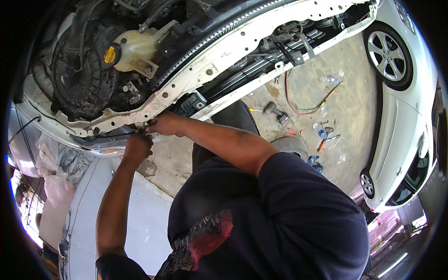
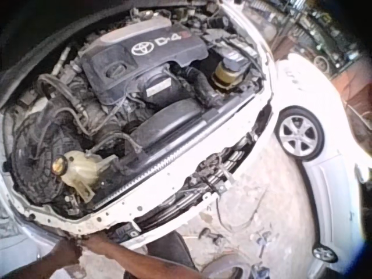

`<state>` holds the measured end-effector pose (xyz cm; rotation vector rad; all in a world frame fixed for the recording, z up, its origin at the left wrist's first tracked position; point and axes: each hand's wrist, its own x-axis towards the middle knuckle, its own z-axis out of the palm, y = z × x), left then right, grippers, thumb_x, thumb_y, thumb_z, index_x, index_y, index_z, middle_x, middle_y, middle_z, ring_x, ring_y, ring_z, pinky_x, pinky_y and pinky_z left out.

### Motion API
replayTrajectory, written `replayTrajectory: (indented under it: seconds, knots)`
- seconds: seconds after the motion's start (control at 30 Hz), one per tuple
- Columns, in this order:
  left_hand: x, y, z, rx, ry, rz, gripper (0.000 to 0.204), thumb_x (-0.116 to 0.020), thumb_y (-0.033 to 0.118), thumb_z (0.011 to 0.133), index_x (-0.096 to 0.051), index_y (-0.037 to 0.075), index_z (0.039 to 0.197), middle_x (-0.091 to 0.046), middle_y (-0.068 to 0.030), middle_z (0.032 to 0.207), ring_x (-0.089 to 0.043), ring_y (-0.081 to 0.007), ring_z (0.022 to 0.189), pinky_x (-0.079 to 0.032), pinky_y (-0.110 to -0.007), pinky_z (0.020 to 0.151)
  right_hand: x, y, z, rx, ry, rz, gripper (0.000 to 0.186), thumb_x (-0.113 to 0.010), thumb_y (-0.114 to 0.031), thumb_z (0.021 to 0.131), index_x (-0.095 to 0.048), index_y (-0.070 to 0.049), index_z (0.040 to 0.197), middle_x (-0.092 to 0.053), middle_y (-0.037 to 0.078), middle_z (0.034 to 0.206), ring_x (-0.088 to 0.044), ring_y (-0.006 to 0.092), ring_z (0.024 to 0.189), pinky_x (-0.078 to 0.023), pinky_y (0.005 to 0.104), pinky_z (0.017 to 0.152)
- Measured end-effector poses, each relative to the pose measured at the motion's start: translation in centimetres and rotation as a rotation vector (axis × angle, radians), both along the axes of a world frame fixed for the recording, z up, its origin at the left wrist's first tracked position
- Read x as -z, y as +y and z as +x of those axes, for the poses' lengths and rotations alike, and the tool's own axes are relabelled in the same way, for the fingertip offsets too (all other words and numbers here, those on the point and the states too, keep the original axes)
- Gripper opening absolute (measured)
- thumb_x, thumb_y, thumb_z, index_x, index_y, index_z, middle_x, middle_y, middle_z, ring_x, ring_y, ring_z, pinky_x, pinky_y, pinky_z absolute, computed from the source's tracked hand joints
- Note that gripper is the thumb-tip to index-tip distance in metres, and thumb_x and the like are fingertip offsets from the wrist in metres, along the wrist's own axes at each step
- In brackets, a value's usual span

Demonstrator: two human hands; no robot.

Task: The person fits a bumper component onto a white car, inserts plastic fasteners into the engine bay frame, and wipes down the headlight surface with a cloth.

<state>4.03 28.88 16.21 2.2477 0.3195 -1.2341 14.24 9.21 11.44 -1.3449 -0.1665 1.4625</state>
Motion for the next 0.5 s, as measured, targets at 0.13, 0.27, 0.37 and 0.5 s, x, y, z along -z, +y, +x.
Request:
replayTrajectory:
  seconds: [0.13, 0.27, 0.37, 0.5]
  knots:
    - [0.5, -0.4, 1.2, 0.258, -0.179, 0.092, 0.015, -0.068, 0.015, 0.089, -0.069, 0.003, 0.097, -0.073, -0.0131, 0.078, -0.072, -0.0234, 0.068, -0.054, -0.039, 0.058, 0.2, -0.4, 0.4, -0.014, -0.080, -0.023, 0.041, -0.074, -0.028, 0.093, -0.069, -0.009, 0.129, -0.071, 0.012, 0.126, -0.064, 0.0238, 0.115, -0.049, 0.0368, 0.101]
    - [-3.0, -6.5, 5.1, 0.964, -0.240, 0.396, 0.011, -0.066, 0.011, 0.087, -0.072, 0.003, 0.091, -0.074, -0.0137, 0.081, -0.074, -0.0262, 0.073, -0.057, -0.043, 0.065, 2.4, -0.3, 0.3, -0.032, -0.077, -0.065, 0.040, -0.073, -0.031, 0.093, -0.070, -0.010, 0.127, -0.071, 0.013, 0.126, -0.065, 0.0255, 0.114, -0.049, 0.0371, 0.101]
    - [-4.3, -8.1, 5.3, 1.047, -0.247, 0.461, 0.010, -0.065, 0.009, 0.085, -0.073, 0.003, 0.085, -0.074, -0.0150, 0.081, -0.074, -0.0306, 0.075, -0.058, -0.047, 0.070, 2.0, -0.1, 0.3, -0.052, -0.090, -0.035, 0.040, -0.071, -0.033, 0.094, -0.071, -0.010, 0.126, -0.070, 0.013, 0.127, -0.064, 0.0260, 0.116, -0.048, 0.0379, 0.102]
    - [-2.0, -4.2, 3.3, 0.739, -0.248, 0.398, 0.012, -0.068, 0.013, 0.085, -0.073, 0.003, 0.086, -0.074, -0.0145, 0.085, -0.073, -0.0320, 0.073, -0.058, -0.048, 0.069, 1.2, -0.1, 0.6, -0.061, -0.141, -0.017, 0.041, -0.070, -0.035, 0.094, -0.070, -0.010, 0.127, -0.070, 0.015, 0.127, -0.063, 0.0273, 0.118, -0.047, 0.0387, 0.103]
